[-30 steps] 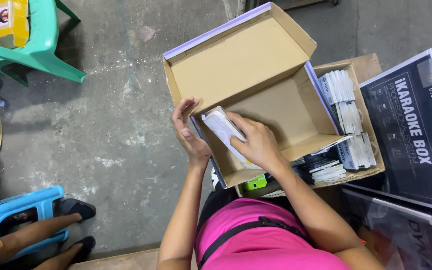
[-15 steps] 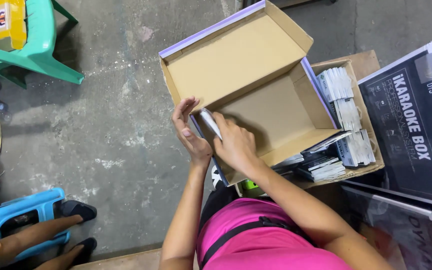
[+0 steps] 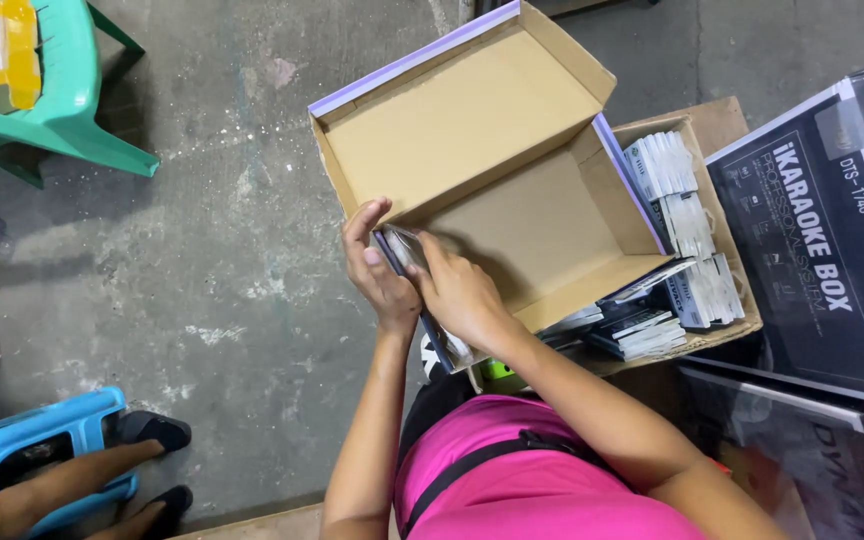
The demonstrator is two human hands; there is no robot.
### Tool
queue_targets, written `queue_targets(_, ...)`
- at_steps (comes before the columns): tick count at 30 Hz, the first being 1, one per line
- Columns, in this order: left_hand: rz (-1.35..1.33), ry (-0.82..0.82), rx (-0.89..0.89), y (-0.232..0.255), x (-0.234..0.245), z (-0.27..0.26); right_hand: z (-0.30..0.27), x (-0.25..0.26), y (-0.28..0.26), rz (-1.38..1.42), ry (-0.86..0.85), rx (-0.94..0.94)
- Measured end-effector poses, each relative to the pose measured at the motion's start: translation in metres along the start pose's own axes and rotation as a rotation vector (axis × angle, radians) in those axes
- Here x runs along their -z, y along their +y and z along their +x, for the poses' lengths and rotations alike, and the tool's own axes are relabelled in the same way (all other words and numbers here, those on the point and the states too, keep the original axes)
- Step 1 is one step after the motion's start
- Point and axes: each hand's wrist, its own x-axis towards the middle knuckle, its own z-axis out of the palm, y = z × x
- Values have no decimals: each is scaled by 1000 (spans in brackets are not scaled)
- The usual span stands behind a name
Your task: Organize various small items such as phone cases and accessories from a shipping box into another storage box.
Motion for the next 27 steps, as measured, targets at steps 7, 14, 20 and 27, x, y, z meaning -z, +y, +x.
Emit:
queue_targets(7,187,37,-10,7,9,-15,2,-11,8,33,24,-22)
queue_targets(14,90,24,309,29,19,-63,-6,4,18,101,5,7)
queue_targets(20,30,-34,484,21,15,-83,-16,10,23,119,-284,-140)
queue_targets(27,-21,-42,511,18,15,-78,-21,-4,28,218,-245,-127)
